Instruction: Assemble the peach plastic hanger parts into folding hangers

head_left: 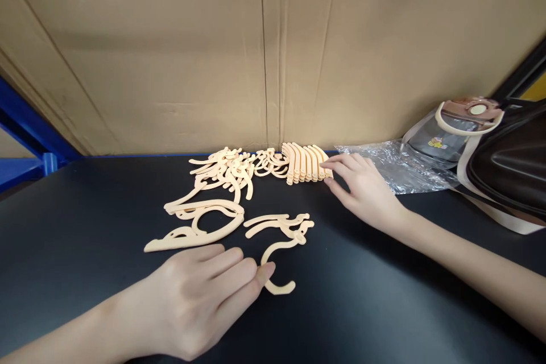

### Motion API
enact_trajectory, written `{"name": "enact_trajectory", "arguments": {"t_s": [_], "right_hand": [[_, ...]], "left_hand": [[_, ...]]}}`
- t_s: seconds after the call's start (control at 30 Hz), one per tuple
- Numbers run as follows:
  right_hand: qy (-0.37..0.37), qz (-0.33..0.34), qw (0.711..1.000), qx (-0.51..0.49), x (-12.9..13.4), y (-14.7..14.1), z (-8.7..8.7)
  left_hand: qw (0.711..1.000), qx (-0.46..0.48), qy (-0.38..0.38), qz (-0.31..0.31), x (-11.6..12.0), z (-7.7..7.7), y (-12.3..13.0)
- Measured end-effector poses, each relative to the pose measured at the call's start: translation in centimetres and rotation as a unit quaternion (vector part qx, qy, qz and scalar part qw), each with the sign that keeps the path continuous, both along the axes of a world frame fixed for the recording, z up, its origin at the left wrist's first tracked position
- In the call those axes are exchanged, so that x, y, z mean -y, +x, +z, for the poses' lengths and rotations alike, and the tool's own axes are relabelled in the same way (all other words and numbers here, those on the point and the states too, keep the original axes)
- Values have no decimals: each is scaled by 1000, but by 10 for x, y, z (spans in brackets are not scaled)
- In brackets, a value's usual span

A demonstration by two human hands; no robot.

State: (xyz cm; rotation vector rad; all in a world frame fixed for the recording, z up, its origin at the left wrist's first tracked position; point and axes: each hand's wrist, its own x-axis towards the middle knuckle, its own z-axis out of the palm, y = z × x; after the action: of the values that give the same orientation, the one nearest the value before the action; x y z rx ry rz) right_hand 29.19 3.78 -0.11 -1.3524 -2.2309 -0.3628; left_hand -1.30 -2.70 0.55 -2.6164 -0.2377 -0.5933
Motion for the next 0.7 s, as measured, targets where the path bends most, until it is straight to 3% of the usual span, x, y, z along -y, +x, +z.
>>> {"name": "enact_trajectory", "arguments": {"t_s": [0.23, 0.53, 0.7], "right_hand": [[-21, -37, 999, 19, -21, 18, -8], [-64, -46, 996, 36, -27, 22, -17], [-64, -51, 996, 45, -27, 23, -16]], "left_hand": [[999, -42, -23, -5, 0, 16, 7], [997, -14, -72, -3, -8, -2, 0], [997, -11, -73, -4, -10, -5, -1]]}}
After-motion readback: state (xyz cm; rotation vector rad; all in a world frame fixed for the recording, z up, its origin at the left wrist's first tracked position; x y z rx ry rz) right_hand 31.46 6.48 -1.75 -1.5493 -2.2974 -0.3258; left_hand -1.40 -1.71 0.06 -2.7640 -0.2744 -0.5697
